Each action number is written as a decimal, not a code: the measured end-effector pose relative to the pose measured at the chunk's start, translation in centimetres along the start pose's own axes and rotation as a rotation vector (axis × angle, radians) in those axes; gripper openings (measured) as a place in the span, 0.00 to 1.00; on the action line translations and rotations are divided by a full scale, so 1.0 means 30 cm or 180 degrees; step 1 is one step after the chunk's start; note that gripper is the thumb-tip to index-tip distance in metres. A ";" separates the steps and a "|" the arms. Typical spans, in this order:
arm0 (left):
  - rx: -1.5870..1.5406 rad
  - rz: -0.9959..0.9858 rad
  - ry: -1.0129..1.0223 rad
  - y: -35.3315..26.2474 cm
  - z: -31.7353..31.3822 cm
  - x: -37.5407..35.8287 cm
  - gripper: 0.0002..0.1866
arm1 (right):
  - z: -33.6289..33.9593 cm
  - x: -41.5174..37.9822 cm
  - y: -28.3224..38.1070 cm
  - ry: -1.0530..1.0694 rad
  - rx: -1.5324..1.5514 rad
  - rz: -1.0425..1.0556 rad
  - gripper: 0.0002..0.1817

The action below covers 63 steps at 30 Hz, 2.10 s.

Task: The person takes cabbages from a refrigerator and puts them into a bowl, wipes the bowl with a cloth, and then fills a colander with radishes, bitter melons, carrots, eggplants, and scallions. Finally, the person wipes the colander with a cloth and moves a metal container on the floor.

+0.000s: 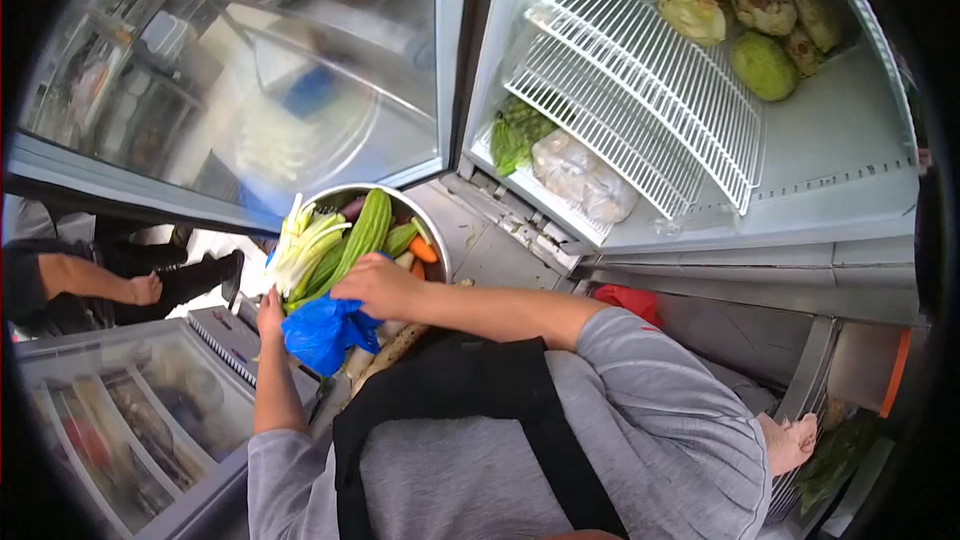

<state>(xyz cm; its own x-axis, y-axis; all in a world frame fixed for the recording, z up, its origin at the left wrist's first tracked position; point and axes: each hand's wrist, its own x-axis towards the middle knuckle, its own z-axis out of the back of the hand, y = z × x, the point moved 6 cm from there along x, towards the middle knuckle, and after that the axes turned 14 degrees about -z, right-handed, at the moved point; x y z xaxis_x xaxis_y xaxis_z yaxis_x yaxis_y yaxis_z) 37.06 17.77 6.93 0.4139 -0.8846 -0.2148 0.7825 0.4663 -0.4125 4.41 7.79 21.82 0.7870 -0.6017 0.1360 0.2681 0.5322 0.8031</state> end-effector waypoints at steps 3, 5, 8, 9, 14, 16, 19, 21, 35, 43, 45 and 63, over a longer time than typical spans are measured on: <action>-0.0229 -0.0086 -0.0093 0.145 -0.071 0.038 0.35 | 0.208 -0.063 0.082 -0.0557 0.0342 0.0151 0.24; -0.0206 -0.0017 -0.0010 0.124 -0.061 0.043 0.35 | 0.430 -0.140 0.095 -0.0891 0.0667 -0.0243 0.23; -0.0260 0.0319 -0.0172 -0.004 0.016 -0.010 0.34 | 0.847 -0.334 0.137 -0.1953 0.0218 -0.1227 0.22; -0.0188 0.0199 -0.0164 0.002 0.011 -0.006 0.34 | 0.984 -0.391 0.127 -0.2368 0.0421 -0.1525 0.18; -0.0123 0.0160 -0.0100 0.011 0.016 -0.003 0.34 | 1.563 -0.471 0.089 -0.3617 -0.0947 -0.1080 0.13; -0.0248 0.0383 -0.0073 0.000 0.024 -0.010 0.35 | 1.729 -0.462 -0.082 -0.3720 -0.0867 -0.1454 0.13; -0.0363 0.0440 -0.0106 -0.016 0.035 -0.021 0.35 | 1.883 -0.421 -0.336 -0.4051 -0.0813 -0.1590 0.12; -0.0370 0.0427 -0.0127 -0.021 0.037 -0.023 0.35 | 1.908 -0.378 -0.478 -0.4304 -0.0559 -0.1537 0.12; 0.0074 0.0393 -0.0386 -0.036 0.091 -0.055 0.30 | 1.586 -0.149 -0.397 -0.3024 -0.4248 -0.2608 0.36; 0.0144 -0.0192 -0.1199 -0.284 0.330 -0.093 0.12 | 0.850 -0.042 -0.030 -0.2758 -0.1315 0.0648 0.15; -0.0474 -0.1038 -0.1090 -0.420 0.361 -0.123 0.08 | 0.550 0.059 0.017 -0.1418 -0.1848 0.0311 0.15; 0.0723 -0.1765 0.0116 -0.891 0.178 -0.340 0.29 | 0.052 -0.125 -0.159 0.0487 0.2206 -0.2757 0.40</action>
<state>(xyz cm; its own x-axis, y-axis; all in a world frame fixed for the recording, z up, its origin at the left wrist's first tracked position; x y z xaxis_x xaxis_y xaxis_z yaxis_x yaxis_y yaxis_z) 14.42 14.34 24.87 -0.0975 -0.9938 -0.0535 0.9587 -0.0793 -0.2731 -0.69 6.60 18.39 0.5578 -0.5033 -0.6600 0.4287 -0.5061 0.7483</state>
